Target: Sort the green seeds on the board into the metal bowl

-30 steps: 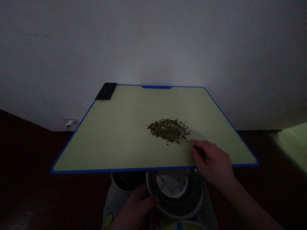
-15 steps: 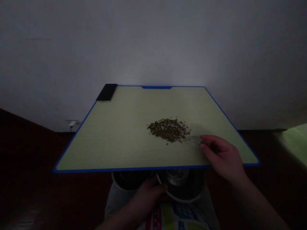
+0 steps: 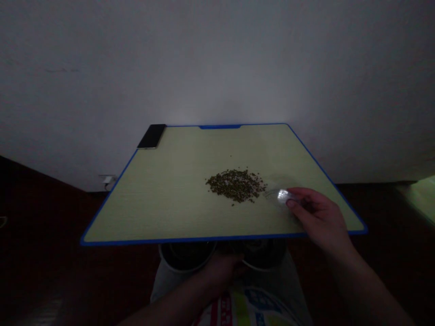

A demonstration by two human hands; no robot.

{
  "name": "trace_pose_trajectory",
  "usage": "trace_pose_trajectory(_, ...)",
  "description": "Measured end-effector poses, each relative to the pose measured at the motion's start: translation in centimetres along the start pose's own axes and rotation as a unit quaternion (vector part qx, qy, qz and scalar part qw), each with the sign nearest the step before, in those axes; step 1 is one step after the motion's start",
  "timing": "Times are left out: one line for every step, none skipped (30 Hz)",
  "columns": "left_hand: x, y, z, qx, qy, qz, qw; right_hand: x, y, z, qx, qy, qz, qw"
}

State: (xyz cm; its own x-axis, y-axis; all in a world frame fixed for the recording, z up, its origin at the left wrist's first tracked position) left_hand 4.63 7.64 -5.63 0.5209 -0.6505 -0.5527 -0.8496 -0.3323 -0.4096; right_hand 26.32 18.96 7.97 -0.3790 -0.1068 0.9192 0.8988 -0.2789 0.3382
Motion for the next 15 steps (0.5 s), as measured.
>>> trace_pose_trajectory(-0.1, -0.1, 0.1, -0.003, -0.003, 0.000, 1.000, 0.0, 0.0, 0.0, -0.001, -0.002, 0.005, 1.000)
trace_pose_trajectory(-0.1, -0.2, 0.2, -0.006, -0.005, 0.001, 1.000, -0.1, 0.0, -0.1, -0.002, -0.005, 0.009, 1.000)
trace_pose_trajectory(-0.2, -0.3, 0.3, -0.010, -0.005, 0.003, 1.000, -0.2, 0.0, -0.1, -0.001, -0.007, 0.011, 1.000)
trace_pose_trajectory(-0.2, -0.3, 0.5, -0.013, -0.005, 0.005, 1.000, -0.2, 0.1, -0.1, 0.000, -0.010, 0.013, 1.000)
trace_pose_trajectory(-0.2, -0.3, 0.6, -0.015, -0.003, 0.007, 1.000, -0.3, 0.1, -0.1, 0.002, -0.012, 0.014, 1.000)
trace_pose_trajectory(-0.1, -0.2, 0.7, -0.015, -0.002, 0.009, 1.000, -0.4, 0.1, -0.1, 0.004, -0.014, 0.015, 1.000)
trace_pose_trajectory(0.0, -0.1, 0.9, -0.014, -0.001, 0.013, 1.000, -0.4, 0.1, -0.1, 0.006, -0.016, 0.017, 1.000)
trace_pose_trajectory(0.0, -0.1, 1.0, -0.011, 0.002, 0.017, 1.000, -0.4, 0.1, -0.1, 0.009, -0.019, 0.020, 1.000)
trace_pose_trajectory(0.1, -0.1, 1.1, -0.007, 0.005, 0.023, 1.000, -0.4, 0.1, -0.1, 0.011, -0.021, 0.023, 0.999)
trace_pose_trajectory(0.2, 0.0, 1.1, -0.003, 0.010, 0.030, 0.999, -0.4, 0.0, -0.1, 0.013, -0.023, 0.026, 0.999)
trace_pose_trajectory(0.2, 0.0, 1.1, 0.000, 0.016, 0.038, 0.999, -0.4, 0.0, -0.1, 0.016, -0.025, 0.027, 0.999)
trace_pose_trajectory(0.1, 0.0, 0.9, 0.004, 0.022, 0.047, 0.999, -0.4, -0.1, -0.1, 0.016, -0.026, 0.027, 0.999)
trace_pose_trajectory(-0.1, 0.1, 0.7, 0.009, 0.027, 0.058, 0.998, -0.4, -0.1, -0.1, 0.017, -0.026, 0.028, 0.999)
trace_pose_trajectory(-0.4, 0.3, 0.3, 0.014, 0.029, 0.070, 0.997, -0.4, -0.1, -0.1, 0.017, -0.026, 0.028, 0.999)
trace_pose_trajectory(-0.9, 0.6, -0.3, 0.021, 0.027, 0.084, 0.996, -0.4, -0.1, -0.1, 0.016, -0.024, 0.029, 0.999)
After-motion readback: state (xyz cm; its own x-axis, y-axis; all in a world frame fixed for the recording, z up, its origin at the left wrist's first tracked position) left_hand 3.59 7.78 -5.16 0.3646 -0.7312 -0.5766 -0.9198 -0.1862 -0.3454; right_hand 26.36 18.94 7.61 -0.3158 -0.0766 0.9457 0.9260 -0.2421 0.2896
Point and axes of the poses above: each hand's wrist, its own z-axis towards the middle knuckle, its own y-axis out of the back of the hand, x = y × z, the point moved 3 cm from there along z, towards the middle knuckle, and after that the axes turned 6 degrees about -x, right-handed, at the moved point
